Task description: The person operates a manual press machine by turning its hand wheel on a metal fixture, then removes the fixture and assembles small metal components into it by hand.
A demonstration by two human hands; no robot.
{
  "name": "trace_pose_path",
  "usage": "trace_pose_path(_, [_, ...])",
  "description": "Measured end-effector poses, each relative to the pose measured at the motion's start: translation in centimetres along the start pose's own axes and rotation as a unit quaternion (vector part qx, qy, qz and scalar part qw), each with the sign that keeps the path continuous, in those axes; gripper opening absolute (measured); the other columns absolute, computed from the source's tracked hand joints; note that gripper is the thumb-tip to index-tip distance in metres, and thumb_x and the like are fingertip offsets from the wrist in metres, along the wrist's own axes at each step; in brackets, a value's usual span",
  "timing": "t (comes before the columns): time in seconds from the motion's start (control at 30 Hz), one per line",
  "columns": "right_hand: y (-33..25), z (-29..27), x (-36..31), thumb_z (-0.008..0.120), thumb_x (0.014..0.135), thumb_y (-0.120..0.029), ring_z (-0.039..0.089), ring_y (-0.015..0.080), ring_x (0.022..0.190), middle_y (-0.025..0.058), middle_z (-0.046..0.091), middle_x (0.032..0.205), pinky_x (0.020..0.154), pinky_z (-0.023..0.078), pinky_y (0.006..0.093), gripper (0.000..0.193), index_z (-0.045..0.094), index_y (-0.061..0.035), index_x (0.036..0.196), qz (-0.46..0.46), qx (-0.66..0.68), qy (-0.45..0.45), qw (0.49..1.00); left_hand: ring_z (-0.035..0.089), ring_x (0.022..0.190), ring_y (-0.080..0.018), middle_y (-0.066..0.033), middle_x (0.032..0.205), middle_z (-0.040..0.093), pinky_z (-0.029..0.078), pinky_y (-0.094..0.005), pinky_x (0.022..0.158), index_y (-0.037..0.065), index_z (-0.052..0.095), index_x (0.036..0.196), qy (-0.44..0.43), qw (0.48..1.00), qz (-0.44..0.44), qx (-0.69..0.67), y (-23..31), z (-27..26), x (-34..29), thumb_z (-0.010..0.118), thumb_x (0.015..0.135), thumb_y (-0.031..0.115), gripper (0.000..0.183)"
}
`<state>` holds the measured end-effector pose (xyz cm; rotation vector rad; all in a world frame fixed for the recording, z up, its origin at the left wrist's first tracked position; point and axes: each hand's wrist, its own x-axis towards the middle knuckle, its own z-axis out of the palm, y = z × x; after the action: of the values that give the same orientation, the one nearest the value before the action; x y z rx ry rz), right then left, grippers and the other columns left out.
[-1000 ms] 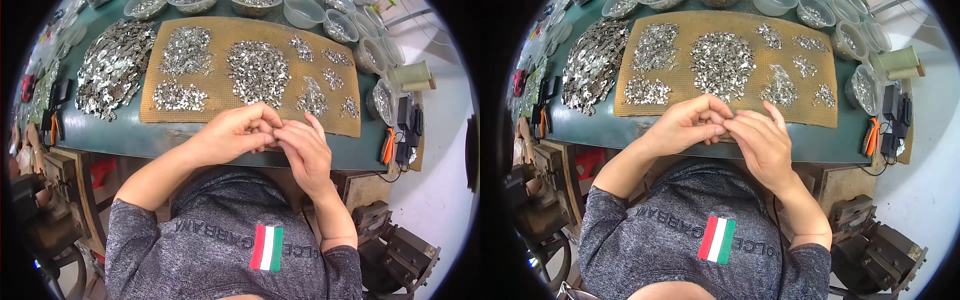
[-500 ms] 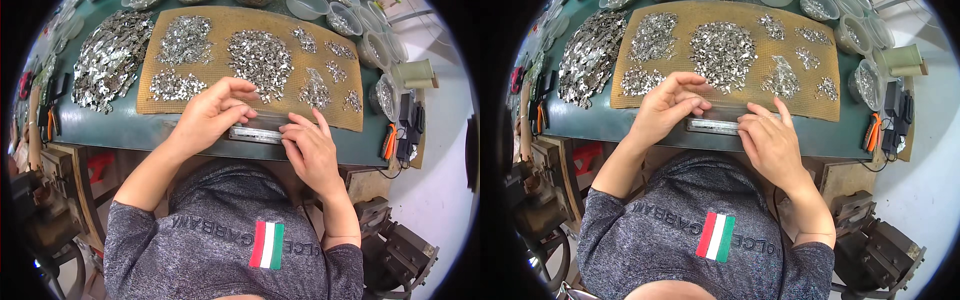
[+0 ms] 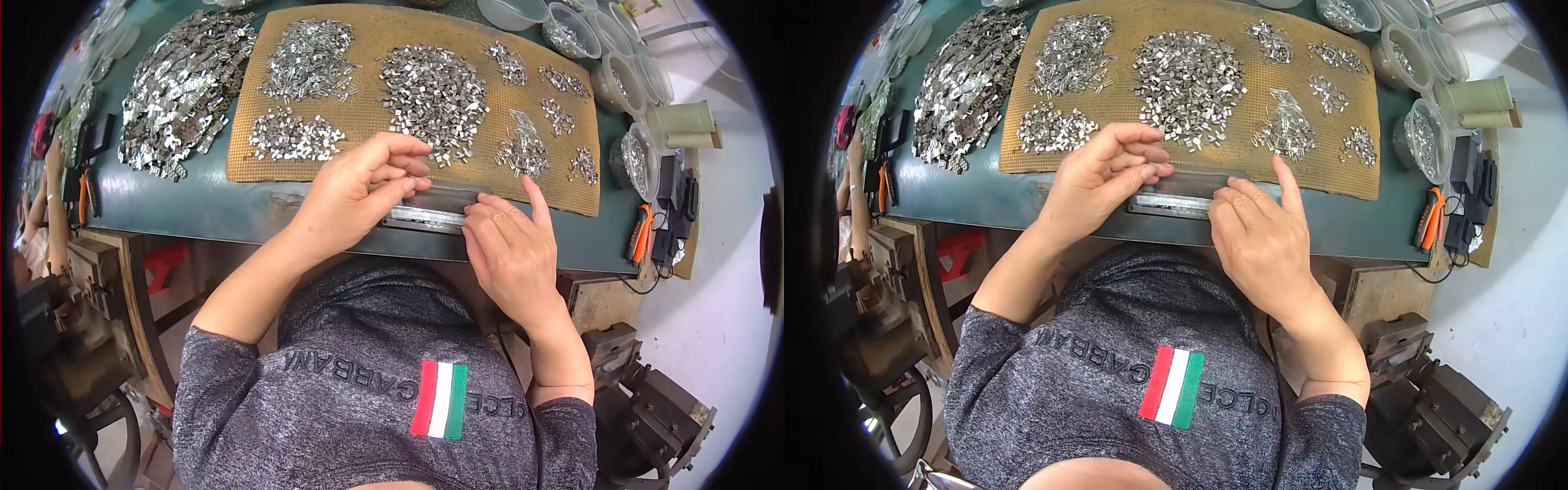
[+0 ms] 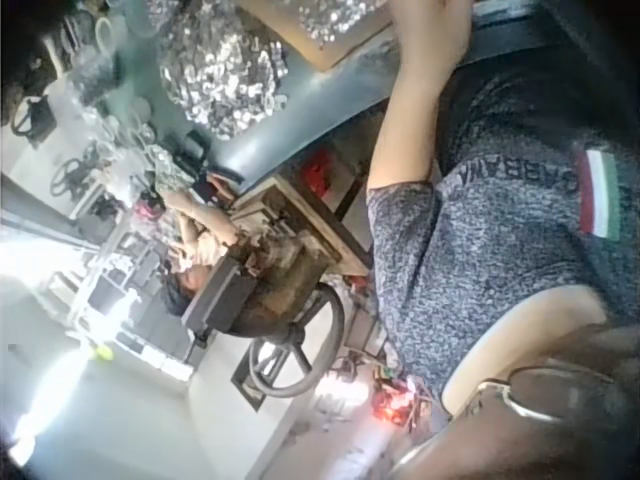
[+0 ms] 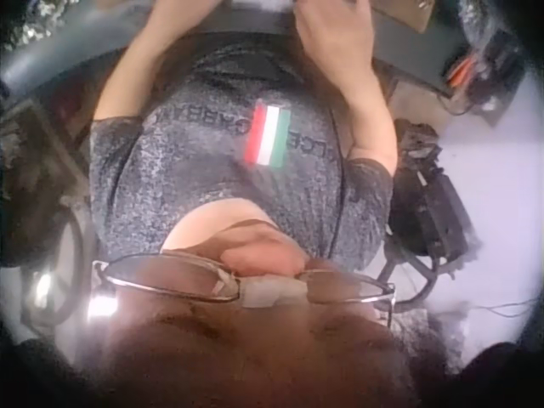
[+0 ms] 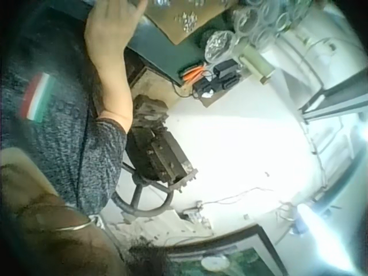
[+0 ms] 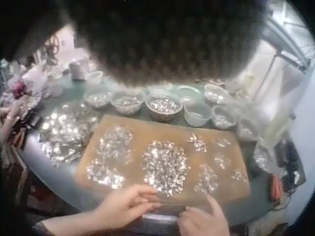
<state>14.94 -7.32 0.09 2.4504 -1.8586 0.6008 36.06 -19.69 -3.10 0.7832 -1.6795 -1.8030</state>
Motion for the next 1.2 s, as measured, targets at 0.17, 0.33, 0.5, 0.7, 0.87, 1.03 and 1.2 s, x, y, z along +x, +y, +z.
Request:
trace_pose_path(0.17, [-0.4,0.7,-1.2,0.075,0.085,-0.008,0.073,0.0266,0.108,0.0117,0.076,0.111,0.111,0.046,0.0565,0.019,0.073,-0.0022,0.103,-0.017,-0.037,0.018,0.999,0.073,0.117,-0.0223,-0.0113,0.13,0.068,0.061,-0.0311,0.095,-0.002,0.057,0.137,-0.016,0.988,0.09,0.123,-0.2,1.0,0.5,0.059,0.099,-0.011,0.039])
trace_pose_path(0.33, [0.5,-0.1,-0.6,0.078,0.085,-0.006,0.072,0.0279,0.11,0.0121,0.076,0.116,0.109,0.048,0.0527,0.022,0.074,-0.0038,0.106,0.001,0.043,0.003,0.999,0.076,0.108,-0.0262,-0.018,0.128,0.068,0.062,-0.0343,0.089,0.003,0.059,0.139,-0.03,0.954,0.163,0.25,0.5,1.8,0.8,0.06,0.096,-0.011,0.045])
trace_pose_path(0.5, [0.7,0.4,1.2,0.079,0.085,-0.003,0.072,0.0291,0.105,0.0112,0.074,0.107,0.107,0.048,0.0517,0.021,0.074,-0.0028,0.105,0.022,0.07,0.083,0.994,0.075,0.099,-0.0378,-0.0209,0.147,0.059,0.064,-0.0403,0.079,0.007,0.052,0.147,-0.094,0.902,0.228,0.355,2.0,3.2,0.5,0.06,0.093,0.003,0.055])
trace_pose_path(0.7, [0.5,0.9,1.9,0.077,0.085,-0.001,0.07,0.0284,0.093,0.0106,0.071,0.098,0.106,0.049,0.0519,0.018,0.071,-0.0031,0.102,0.014,0.081,0.087,0.993,0.075,0.092,-0.0361,-0.02,0.141,0.063,0.063,-0.0408,0.076,0.006,0.055,0.144,-0.103,0.897,0.209,0.375,3.2,2.6,0.4,0.065,0.091,0.005,0.054])
trace_pose_path(0.87, [1.7,0.6,1.0,0.073,0.089,0.002,0.07,0.0276,0.085,0.0084,0.072,0.09,0.107,0.049,0.0523,0.013,0.068,-0.0045,0.099,0.067,0.153,0.087,0.982,0.066,0.093,-0.0338,-0.0111,0.098,0.065,0.056,-0.0437,0.078,0.007,0.069,0.108,0.073,0.816,0.293,0.493,1.6,-2.3,3.5,0.071,0.088,0.008,0.02])
trace_pose_path(1.03, [2.4,0.2,-0.3,0.072,0.091,0.001,0.071,0.0289,0.091,0.0099,0.073,0.096,0.112,0.046,0.0539,0.012,0.068,-0.0048,0.101,0.118,0.179,0.043,0.976,0.064,0.093,-0.0349,-0.0114,0.093,0.061,0.053,-0.0467,0.079,0.007,0.065,0.095,0.117,0.763,0.208,0.602,-0.2,-8.3,6.1,0.074,0.092,0.021,0.017])
trace_pose_path(1.2, [1.7,0.8,-0.6,0.072,0.092,-0.002,0.07,0.0305,0.113,0.0095,0.073,0.107,0.116,0.041,0.0546,0.015,0.067,-0.0067,0.105,0.087,0.181,0.01,0.98,0.064,0.092,-0.0341,-0.0108,0.092,0.06,0.053,-0.0453,0.079,0.006,0.063,0.095,0.111,0.75,0.201,0.62,-0.7,-8.7,6.5,0.072,0.093,0.017,0.014])
